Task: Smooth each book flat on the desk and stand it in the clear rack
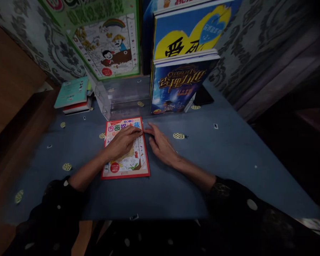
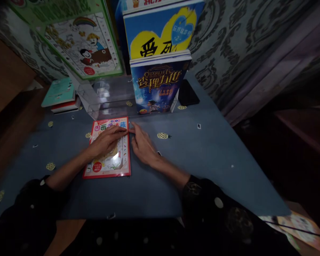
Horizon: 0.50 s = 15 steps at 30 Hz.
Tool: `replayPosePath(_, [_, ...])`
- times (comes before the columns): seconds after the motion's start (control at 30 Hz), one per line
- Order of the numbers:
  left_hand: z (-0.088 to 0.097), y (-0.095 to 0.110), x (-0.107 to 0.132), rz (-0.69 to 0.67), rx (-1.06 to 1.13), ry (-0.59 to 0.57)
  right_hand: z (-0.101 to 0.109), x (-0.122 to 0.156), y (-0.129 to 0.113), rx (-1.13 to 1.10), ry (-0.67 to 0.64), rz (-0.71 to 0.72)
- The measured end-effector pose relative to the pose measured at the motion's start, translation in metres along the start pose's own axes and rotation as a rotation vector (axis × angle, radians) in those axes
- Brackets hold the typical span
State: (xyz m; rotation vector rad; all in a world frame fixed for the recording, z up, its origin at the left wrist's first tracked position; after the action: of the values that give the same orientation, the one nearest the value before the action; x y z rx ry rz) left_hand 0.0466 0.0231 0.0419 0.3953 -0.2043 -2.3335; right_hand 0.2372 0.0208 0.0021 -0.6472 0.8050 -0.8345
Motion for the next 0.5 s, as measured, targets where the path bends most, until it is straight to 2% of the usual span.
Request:
replayPosePath(0.2, [0.001, 0.02, 0.02, -0.083, 0.034, -0.017, -0.001, -0.003, -0.002, 0.001, -0.005, 0.025])
replayPosePath(0.5, [0.008, 0.069, 0.054, -0.079, 0.084, -0.129, 0.0, -0.002, -0.005, 0.051, -0.031, 0.009])
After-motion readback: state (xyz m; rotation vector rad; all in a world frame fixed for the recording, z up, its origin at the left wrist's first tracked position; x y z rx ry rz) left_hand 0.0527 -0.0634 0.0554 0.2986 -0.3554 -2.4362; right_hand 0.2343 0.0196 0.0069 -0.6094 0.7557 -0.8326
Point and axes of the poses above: each hand's wrist, its own x-axis away from the middle knuckle, its own z-axis out of the back of the hand, y = z × x, the point moved 2 cm from there along -x, towards the middle knuckle, and after that the axes turned 3 degrees about -x, right-handed, at the moved point
